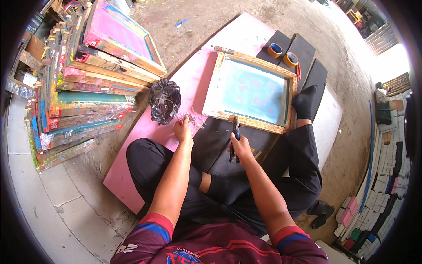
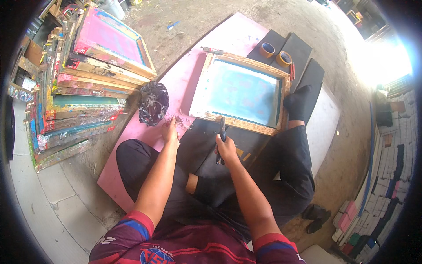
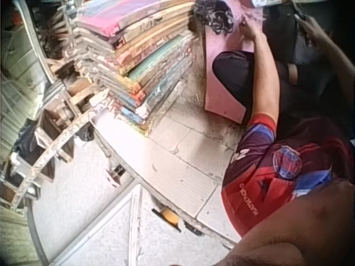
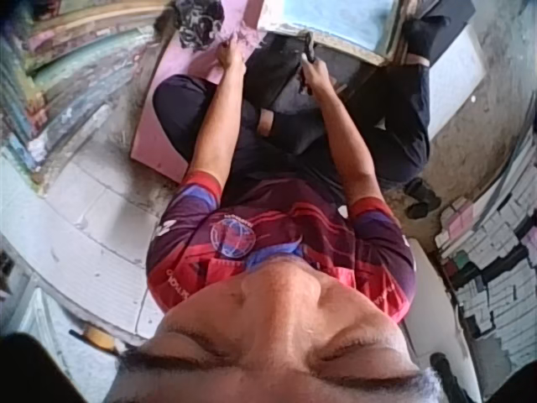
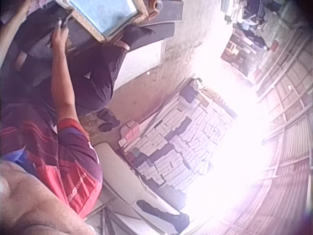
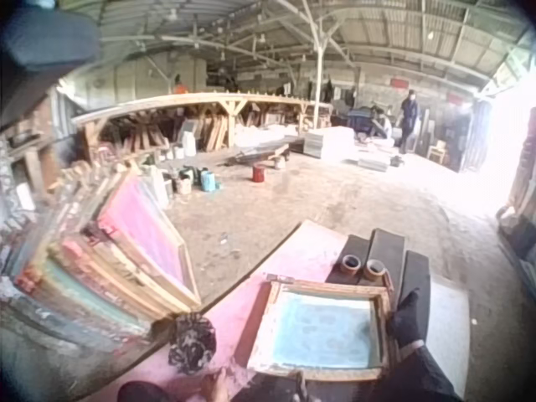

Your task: The person sits on the floor and uses pliers to remove staples from the edge of a wooden frame with a blue screen. They repeatedly grip and pull staples along the frame's perimeter, placing removed staples into a nearby black plastic bag.

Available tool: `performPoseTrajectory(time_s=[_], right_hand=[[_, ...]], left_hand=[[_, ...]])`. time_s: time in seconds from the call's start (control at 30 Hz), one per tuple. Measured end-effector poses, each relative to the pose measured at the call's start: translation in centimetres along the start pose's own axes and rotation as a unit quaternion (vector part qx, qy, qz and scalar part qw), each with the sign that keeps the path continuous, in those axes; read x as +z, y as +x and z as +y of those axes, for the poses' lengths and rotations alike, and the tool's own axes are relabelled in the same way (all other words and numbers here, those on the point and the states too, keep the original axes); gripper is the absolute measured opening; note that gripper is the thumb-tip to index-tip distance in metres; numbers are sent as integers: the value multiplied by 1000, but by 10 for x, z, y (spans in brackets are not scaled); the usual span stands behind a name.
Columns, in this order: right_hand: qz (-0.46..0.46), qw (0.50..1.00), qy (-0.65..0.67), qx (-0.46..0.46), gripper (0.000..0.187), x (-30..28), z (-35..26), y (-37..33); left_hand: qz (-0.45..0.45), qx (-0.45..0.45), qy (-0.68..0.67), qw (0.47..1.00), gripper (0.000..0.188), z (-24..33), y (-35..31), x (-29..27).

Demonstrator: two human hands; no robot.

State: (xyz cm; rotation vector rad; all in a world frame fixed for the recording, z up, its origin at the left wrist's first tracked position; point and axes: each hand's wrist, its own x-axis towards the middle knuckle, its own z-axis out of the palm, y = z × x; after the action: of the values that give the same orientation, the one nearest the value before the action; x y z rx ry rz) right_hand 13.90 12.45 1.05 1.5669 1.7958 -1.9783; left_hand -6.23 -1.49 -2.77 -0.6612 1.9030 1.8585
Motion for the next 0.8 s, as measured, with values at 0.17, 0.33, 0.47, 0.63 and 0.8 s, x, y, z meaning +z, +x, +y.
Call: performPoseTrajectory(time_s=[0.17, 0.33, 0.47, 0.63, 0.8], right_hand=[[24, 1000, 4, 10, 39, 7, 1, 8], [26, 999, -4, 25, 38, 11, -12, 1], [21, 998, 21, 51, 38, 14, -18, 3], [37, 995, 42, 84, 36, 23, -23, -2], [70, 993, 14, 91, 30, 26, -15, 5]], left_hand=[[-28, -12, 14, 999, 34, 10, -12, 4], [-40, -7, 22, 999, 31, 5, -14, 5], [-44, -5, 39, 998, 29, 3, -15, 7], [-50, -1, 32, 998, 29, 3, -16, 8], [-52, 8, 40, 998, 28, 3, -18, 10]])
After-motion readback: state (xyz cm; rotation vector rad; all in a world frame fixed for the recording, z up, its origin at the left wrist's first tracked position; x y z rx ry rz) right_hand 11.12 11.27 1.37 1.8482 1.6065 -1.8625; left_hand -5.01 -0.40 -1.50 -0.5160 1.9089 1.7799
